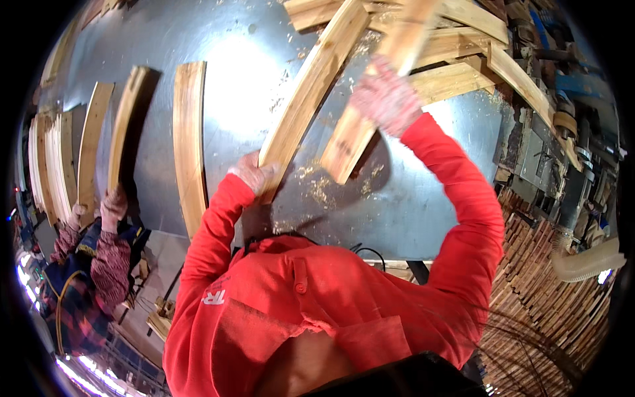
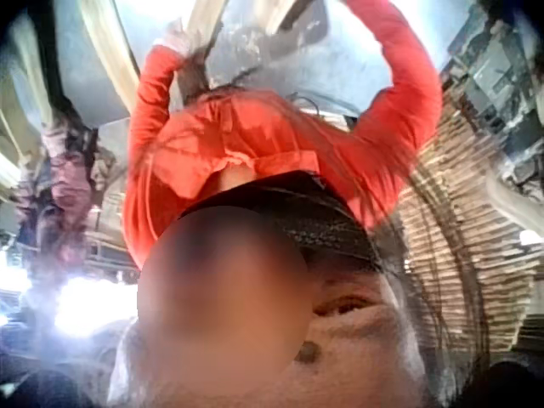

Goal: The person sorts wooden planks on a metal table, picking them up one by one, inspecting them, and stacking them into a neat pile. The person wears gloves and handles the wood with both hands.

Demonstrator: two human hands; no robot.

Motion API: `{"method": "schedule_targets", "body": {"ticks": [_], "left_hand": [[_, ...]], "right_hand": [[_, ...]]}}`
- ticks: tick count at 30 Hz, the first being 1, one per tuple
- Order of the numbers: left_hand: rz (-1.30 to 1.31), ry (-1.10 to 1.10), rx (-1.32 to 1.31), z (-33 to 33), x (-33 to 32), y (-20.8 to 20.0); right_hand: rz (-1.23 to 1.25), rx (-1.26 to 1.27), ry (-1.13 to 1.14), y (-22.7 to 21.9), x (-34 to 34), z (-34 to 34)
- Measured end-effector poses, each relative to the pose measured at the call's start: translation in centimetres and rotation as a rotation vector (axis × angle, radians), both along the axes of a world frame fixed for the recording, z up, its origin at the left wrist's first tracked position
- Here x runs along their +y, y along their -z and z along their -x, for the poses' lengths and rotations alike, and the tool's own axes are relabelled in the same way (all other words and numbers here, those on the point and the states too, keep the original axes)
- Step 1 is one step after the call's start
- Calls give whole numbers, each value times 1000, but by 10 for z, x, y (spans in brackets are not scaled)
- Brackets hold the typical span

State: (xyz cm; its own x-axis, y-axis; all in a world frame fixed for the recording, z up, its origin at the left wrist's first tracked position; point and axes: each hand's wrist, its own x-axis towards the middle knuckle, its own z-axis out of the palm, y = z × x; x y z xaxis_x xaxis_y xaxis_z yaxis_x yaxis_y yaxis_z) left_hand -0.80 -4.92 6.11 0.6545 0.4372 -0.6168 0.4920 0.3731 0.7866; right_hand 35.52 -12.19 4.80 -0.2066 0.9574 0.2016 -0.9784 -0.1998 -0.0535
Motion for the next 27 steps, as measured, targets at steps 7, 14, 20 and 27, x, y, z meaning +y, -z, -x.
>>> {"method": "schedule_targets", "body": {"ticks": [7, 14, 20, 27], "left_hand": [[112, 91, -91, -36, -16, -31], [483, -122, -246, 10, -10, 28], [281, 25, -222, 17, 13, -5], [-35, -34, 115, 56, 24, -76]], "right_hand": [[-360, -2470, 1332, -49, 37, 160], [80, -2936, -169, -70, -12, -8], [-127, -3257, -723, -66, -8, -32], [-461, -2677, -917, -79, 5, 35]]}}
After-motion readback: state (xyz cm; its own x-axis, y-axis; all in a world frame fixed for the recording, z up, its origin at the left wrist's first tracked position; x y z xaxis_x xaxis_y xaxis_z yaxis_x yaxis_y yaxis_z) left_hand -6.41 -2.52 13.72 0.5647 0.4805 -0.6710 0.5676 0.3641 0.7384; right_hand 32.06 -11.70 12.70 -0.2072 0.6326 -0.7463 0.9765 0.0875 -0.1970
